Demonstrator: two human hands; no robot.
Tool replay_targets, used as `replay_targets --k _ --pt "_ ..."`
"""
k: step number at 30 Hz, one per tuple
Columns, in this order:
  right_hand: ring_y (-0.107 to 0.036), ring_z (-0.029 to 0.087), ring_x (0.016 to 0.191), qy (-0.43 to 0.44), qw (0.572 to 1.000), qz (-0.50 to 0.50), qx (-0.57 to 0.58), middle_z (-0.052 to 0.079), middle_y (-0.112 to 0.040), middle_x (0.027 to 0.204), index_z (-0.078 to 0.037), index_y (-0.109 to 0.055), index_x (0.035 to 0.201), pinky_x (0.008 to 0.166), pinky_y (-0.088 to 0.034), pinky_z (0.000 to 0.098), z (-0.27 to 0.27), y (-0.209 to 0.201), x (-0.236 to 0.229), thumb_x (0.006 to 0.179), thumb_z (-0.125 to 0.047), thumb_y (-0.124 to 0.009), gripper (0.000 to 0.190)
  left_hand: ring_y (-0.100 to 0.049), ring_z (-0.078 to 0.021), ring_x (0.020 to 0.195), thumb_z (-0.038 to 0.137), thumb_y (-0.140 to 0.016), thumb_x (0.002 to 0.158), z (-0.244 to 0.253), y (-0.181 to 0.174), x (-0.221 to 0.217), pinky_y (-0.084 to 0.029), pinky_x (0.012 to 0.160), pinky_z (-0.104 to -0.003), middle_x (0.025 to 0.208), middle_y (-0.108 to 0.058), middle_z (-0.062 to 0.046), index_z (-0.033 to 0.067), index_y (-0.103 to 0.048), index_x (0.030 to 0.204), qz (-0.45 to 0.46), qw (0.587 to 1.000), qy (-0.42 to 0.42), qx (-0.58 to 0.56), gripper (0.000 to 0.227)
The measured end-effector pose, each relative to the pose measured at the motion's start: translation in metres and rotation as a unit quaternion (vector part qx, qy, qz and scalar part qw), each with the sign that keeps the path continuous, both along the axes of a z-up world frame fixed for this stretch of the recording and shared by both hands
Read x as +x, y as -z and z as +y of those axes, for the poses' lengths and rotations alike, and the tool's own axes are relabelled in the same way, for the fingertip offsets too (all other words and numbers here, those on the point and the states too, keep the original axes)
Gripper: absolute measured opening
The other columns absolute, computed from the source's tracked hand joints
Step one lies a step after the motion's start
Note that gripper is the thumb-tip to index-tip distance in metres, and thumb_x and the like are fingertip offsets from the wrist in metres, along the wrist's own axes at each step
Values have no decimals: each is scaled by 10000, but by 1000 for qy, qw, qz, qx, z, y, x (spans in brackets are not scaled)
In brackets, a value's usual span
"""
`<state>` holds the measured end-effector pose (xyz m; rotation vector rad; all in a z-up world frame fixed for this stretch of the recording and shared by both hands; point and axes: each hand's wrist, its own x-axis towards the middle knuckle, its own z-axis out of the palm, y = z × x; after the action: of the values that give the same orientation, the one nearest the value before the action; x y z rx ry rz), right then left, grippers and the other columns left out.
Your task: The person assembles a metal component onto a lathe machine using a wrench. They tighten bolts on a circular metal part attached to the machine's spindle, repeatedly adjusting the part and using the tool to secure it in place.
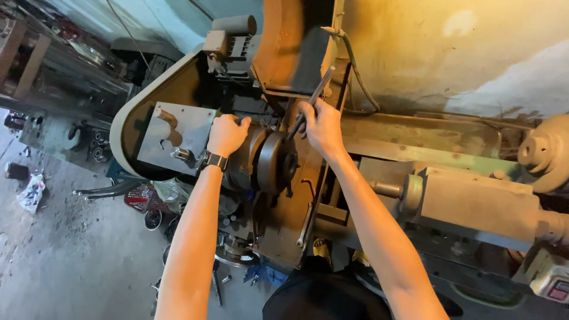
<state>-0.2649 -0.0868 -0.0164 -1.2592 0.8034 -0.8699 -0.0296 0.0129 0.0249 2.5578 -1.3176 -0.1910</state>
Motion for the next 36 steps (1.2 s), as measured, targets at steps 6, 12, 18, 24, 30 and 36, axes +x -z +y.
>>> replay_targets --k 6,12,18,24,30,36 --pt "-672 124 579 13 998 38 -50 61 -700 685 23 -702 904 526 -531 292 7 9 1 1023 -208 -633 269 -695 -462 906 472 -767 843 0 4 4 -555 823 -489 943 -709 -314 -80 -744 1003 -28 999 11 -23 574" --pt "-619 126 573 165 970 -171 60 28 -656 716 -26 -649 924 523 -522 293 81 9 -45 1063 -231 -591 254 -707 -436 953 452 -763 881 23 17 12 -555 887 -472 969 -734 -283 -62 -752 1051 -34 994 42 -91 542" --pt "-641 115 630 70 985 -124 100 50 -671 751 -1 -665 932 554 -531 271 209 88 -72 1051 -185 -603 229 -726 -395 966 268 -668 990 81 0 -66 -553 886 -444 1068 -733 -261 -12 -677 1248 20 961 -45 -272 382" --pt "-677 116 615 7 993 -47 103 41 -706 769 1 -692 958 542 -564 267 247 111 -89 968 -136 -652 143 -598 -470 1249 61 -580 998 210 172 -59 -472 1056 -472 1338 -613 -348 -60 -481 1466 -27 953 -128 -274 493" --pt "-700 122 619 -9 995 -44 92 63 -713 740 8 -684 965 565 -562 260 228 93 -104 985 -124 -645 138 -596 -325 1249 21 -629 1003 192 104 -76 -499 1044 -411 1404 -575 -232 -33 -516 1408 -9 931 -91 -354 424" --pt "-675 127 678 17 993 -117 17 63 -666 829 1 -636 1022 596 -567 262 178 54 -95 1021 -91 -603 98 -601 -383 1260 86 -631 1049 64 -13 -36 -509 1041 -426 1362 -620 -243 -40 -597 1349 -70 949 131 -278 328"
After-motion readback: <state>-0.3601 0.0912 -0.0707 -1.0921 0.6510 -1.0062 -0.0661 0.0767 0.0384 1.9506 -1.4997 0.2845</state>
